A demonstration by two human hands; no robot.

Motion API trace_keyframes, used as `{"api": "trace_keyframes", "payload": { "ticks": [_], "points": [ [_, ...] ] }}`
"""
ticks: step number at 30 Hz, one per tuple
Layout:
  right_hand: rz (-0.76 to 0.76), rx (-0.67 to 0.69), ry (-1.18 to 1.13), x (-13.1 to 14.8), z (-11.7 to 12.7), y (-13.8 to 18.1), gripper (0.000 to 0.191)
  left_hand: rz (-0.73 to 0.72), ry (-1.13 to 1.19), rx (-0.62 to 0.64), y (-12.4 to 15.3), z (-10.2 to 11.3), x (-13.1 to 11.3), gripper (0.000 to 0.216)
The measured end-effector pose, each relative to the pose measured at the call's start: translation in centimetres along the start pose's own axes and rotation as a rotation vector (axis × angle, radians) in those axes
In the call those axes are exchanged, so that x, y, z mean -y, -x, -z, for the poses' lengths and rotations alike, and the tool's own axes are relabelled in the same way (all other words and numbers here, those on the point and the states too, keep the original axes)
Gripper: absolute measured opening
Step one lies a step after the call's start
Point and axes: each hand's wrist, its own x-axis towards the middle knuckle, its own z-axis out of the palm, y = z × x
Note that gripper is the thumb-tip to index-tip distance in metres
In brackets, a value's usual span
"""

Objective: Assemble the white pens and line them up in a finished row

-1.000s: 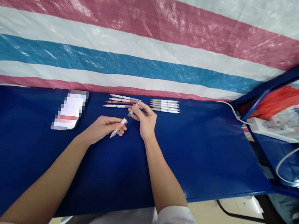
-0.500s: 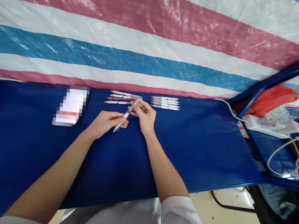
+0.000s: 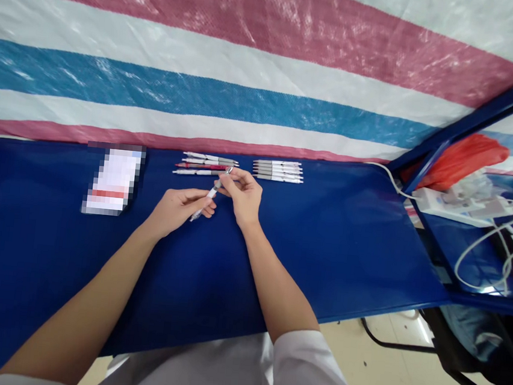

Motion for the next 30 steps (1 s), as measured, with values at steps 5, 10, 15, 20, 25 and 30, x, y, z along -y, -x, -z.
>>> {"api": "trace_keyframes", "payload": {
  "ticks": [5,10,15,20,25,30],
  "points": [
    [-0.004,-0.070,0.012,0.23,0.06,-0.19,0.031,-0.034,-0.066,-0.064,-0.01,-0.37,0.02,0.036],
    [-0.007,-0.014,-0.029,0.40,0.40,-0.34,0.031,0.027,0.072,0.030,0.14,-0.22,-0.07,0.038],
    [-0.042,0.030,-0.079,0.41,0.77,-0.56,0.027,0.088,0.219,0.085,0.45,-0.06,-0.15,0.037],
    [-0.057,0.067,-0.055,0.41,0.88,-0.52,0.028,0.098,0.214,0.112,0.57,-0.05,-0.31,0.037],
    [-0.018,0.072,-0.008,0.42,0.88,-0.34,0.027,0.023,0.087,0.044,0.40,-0.13,-0.21,0.037],
    [-0.010,0.030,0.034,0.23,0.77,-0.31,0.033,-0.040,-0.096,-0.038,0.37,-0.24,-0.23,0.033]
  ]
}}
